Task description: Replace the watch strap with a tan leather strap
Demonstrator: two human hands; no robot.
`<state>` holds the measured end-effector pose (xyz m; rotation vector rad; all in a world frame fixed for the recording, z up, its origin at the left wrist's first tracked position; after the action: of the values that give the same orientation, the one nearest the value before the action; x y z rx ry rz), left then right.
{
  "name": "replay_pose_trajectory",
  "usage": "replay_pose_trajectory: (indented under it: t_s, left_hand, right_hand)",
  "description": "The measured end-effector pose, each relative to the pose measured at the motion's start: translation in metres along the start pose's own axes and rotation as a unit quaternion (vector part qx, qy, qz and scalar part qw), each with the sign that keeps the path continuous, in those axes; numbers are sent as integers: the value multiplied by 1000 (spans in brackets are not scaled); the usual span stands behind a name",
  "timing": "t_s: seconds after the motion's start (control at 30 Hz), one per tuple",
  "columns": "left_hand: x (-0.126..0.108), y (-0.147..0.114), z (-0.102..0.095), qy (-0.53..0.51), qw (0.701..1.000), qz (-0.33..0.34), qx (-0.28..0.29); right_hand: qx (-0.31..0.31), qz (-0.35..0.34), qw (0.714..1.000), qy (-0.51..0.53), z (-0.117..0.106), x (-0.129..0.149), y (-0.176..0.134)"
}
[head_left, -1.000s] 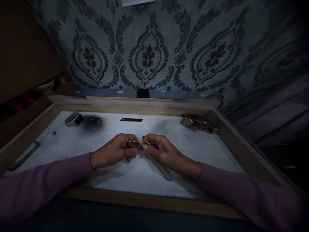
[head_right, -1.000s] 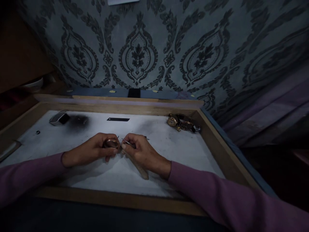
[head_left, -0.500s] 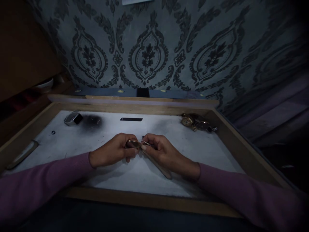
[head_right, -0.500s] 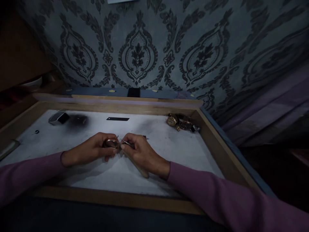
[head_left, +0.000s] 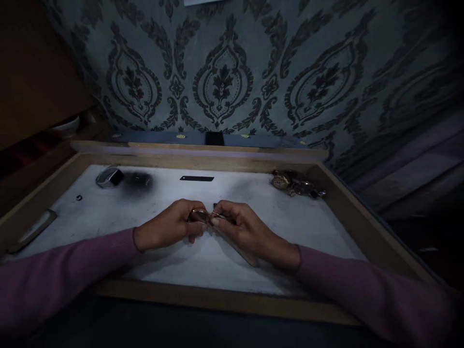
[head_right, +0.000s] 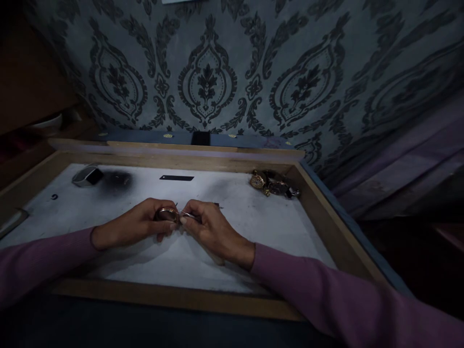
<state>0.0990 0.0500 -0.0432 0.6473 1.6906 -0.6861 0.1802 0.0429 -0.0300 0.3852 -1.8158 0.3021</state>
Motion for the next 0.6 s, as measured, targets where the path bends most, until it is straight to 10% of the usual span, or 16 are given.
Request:
replay_pose_trajectory:
  t_s: [0.6]
  left_hand:
    - [-2, 0, -1, 12, 1000, 17, -5]
  right_hand:
    - [18, 86, 992, 91, 3, -14, 2]
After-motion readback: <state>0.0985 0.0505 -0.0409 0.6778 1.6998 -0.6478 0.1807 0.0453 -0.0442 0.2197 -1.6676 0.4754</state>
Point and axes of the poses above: each hand's wrist, its own y-axis towards the middle knuckle, its own z-axis out of the palm, x = y × z, the point moved 10 cm from there along y, towards the middle knuckle, and after that the axes turned 7 degrees about z, right-handed, at the moved point
